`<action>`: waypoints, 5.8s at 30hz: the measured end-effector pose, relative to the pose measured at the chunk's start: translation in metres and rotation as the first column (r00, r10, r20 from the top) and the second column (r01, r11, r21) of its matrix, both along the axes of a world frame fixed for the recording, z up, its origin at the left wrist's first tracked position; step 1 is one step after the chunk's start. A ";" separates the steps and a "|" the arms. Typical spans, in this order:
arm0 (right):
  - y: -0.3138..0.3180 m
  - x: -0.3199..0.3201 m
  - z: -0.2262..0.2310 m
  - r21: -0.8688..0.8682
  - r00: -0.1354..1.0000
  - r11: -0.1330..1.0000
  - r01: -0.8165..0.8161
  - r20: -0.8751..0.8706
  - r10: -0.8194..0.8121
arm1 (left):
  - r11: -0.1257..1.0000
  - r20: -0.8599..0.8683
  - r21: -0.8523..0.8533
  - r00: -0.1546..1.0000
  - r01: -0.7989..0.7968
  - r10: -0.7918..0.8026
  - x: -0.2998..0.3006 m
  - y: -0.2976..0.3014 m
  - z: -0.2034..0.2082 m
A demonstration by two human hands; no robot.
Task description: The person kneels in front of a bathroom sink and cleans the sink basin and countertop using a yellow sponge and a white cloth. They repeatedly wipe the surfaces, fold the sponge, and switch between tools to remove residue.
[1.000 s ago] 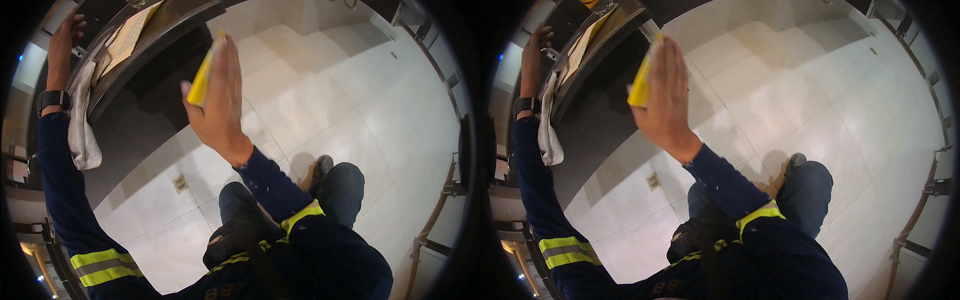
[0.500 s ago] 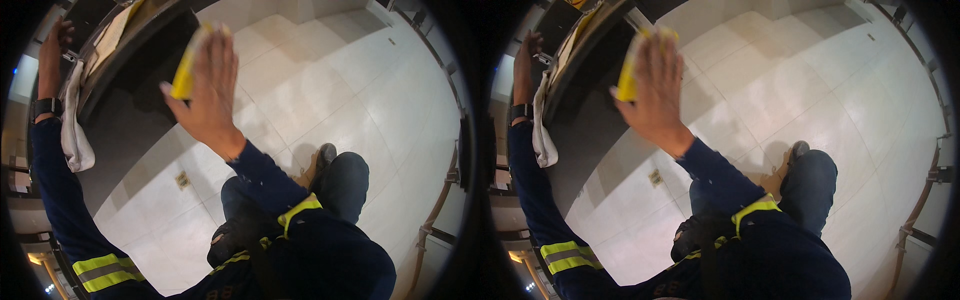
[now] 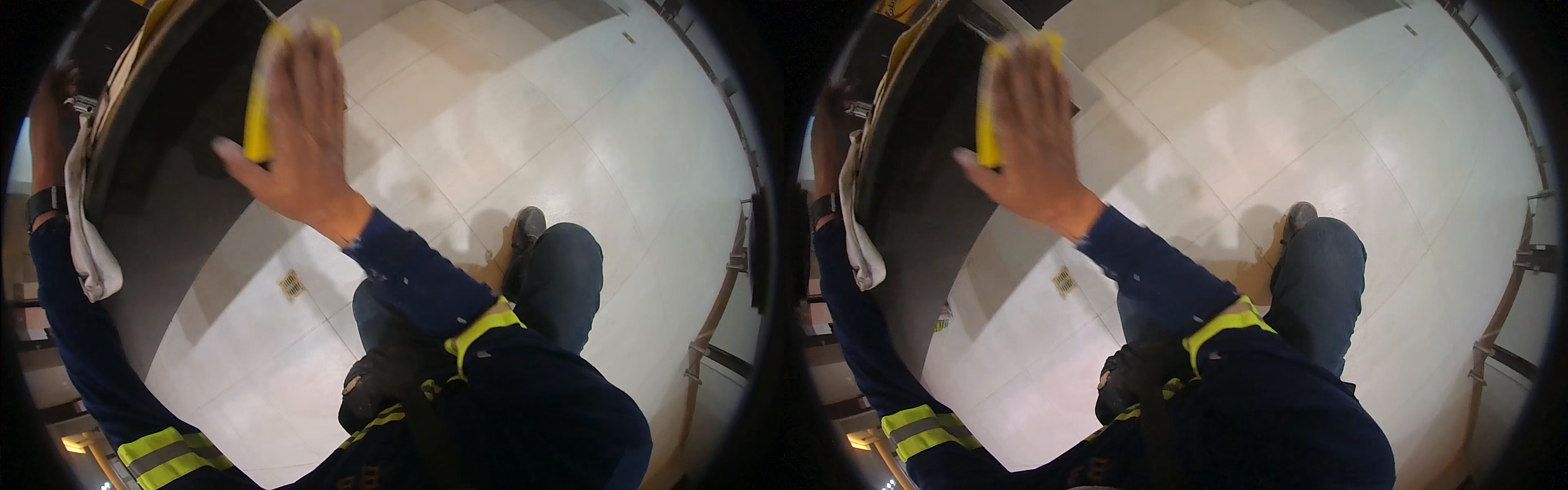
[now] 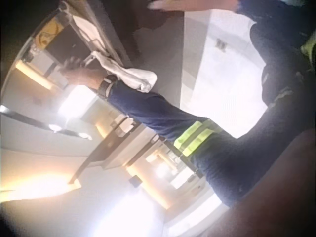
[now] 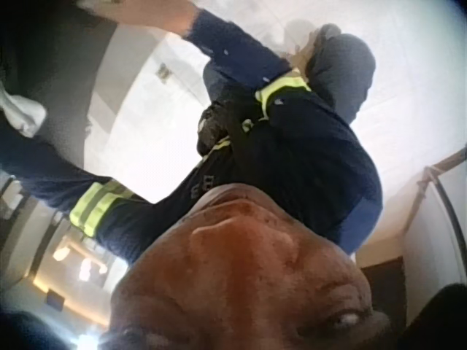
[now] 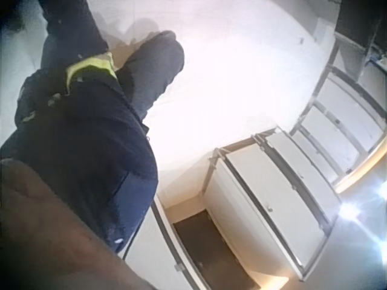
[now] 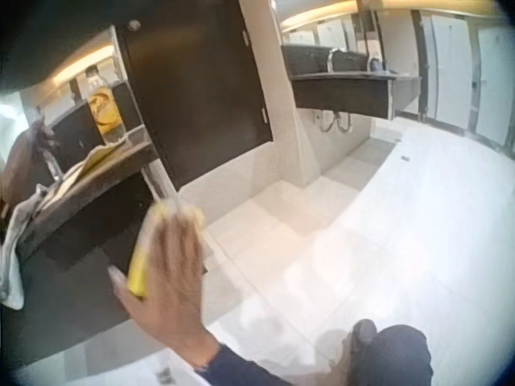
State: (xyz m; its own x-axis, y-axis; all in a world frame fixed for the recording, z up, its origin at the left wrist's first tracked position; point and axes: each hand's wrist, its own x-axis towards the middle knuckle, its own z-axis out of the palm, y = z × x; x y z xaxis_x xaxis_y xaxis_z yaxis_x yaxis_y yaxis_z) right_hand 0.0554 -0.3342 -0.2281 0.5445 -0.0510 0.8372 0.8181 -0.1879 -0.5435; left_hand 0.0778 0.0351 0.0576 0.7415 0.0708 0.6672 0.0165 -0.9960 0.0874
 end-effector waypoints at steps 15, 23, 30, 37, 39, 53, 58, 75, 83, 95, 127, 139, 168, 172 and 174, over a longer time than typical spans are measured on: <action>-0.022 0.002 -0.011 -0.131 0.997 0.989 0.069 -0.010 -0.071 | 0.938 0.028 -0.345 0.999 -0.019 0.030 -0.005 -0.065 -0.014; -0.020 0.023 0.025 0.017 0.987 1.000 -0.008 0.159 0.005 | 0.922 0.025 -0.387 0.999 -0.022 0.035 -0.003 -0.063 -0.014; -0.024 0.003 -0.014 0.033 0.996 0.995 -0.090 0.011 0.090 | 0.913 0.039 -0.406 0.998 -0.038 0.059 -0.007 -0.072 -0.011; -0.030 0.005 -0.023 -0.043 1.000 0.999 -0.026 0.007 0.026 | 0.905 0.054 -0.426 0.998 -0.003 0.028 0.002 -0.072 -0.011; -0.037 -0.009 -0.033 -0.062 0.994 0.994 -0.093 -0.061 0.089 | 0.910 0.053 -0.412 0.996 -0.041 0.069 -0.008 -0.086 -0.013; -0.023 -0.001 -0.011 -0.009 0.995 0.997 -0.075 -0.069 0.074 | 0.899 0.048 -0.431 0.993 -0.075 0.106 -0.021 -0.093 -0.003; -0.027 0.022 0.042 0.072 0.998 0.996 -0.052 0.030 0.050 | 0.888 0.026 -0.457 0.997 -0.057 0.077 -0.011 -0.095 -0.016; -0.021 -0.005 -0.028 -0.046 0.985 0.998 -0.031 -0.171 0.023 | 0.866 0.030 -0.499 0.998 -0.033 0.055 -0.015 -0.101 -0.011; -0.012 0.013 0.030 0.012 0.999 0.999 0.042 0.013 -0.042 | 0.857 0.027 -0.514 0.998 -0.035 0.057 -0.012 -0.102 -0.014; -0.014 0.007 0.035 0.078 0.999 0.997 -0.024 -0.037 0.027 | 0.854 0.023 -0.521 0.999 -0.010 0.025 -0.014 -0.104 -0.016; -0.052 -0.005 0.012 0.118 0.918 0.965 -0.235 -0.301 0.260 | 0.898 0.051 -0.439 0.998 -0.019 0.046 -0.009 -0.115 -0.013; -0.053 -0.009 -0.023 0.141 0.895 0.960 -0.243 -0.349 0.277 | 0.898 0.037 -0.440 0.998 -0.028 0.049 -0.003 -0.118 -0.015; -0.024 -0.008 -0.019 0.072 0.978 0.993 -0.096 -0.179 0.108 | 0.900 0.018 -0.435 0.999 -0.032 0.044 -0.007 -0.110 -0.014; -0.008 0.006 0.067 0.214 0.998 0.975 -0.069 0.004 0.069 | 0.910 0.030 -0.414 0.999 -0.025 0.041 -0.007 -0.104 -0.015; -0.008 0.008 0.060 0.202 0.998 0.978 -0.048 0.037 0.041 | 0.912 0.039 -0.409 0.997 -0.039 0.060 -0.007 -0.105 -0.016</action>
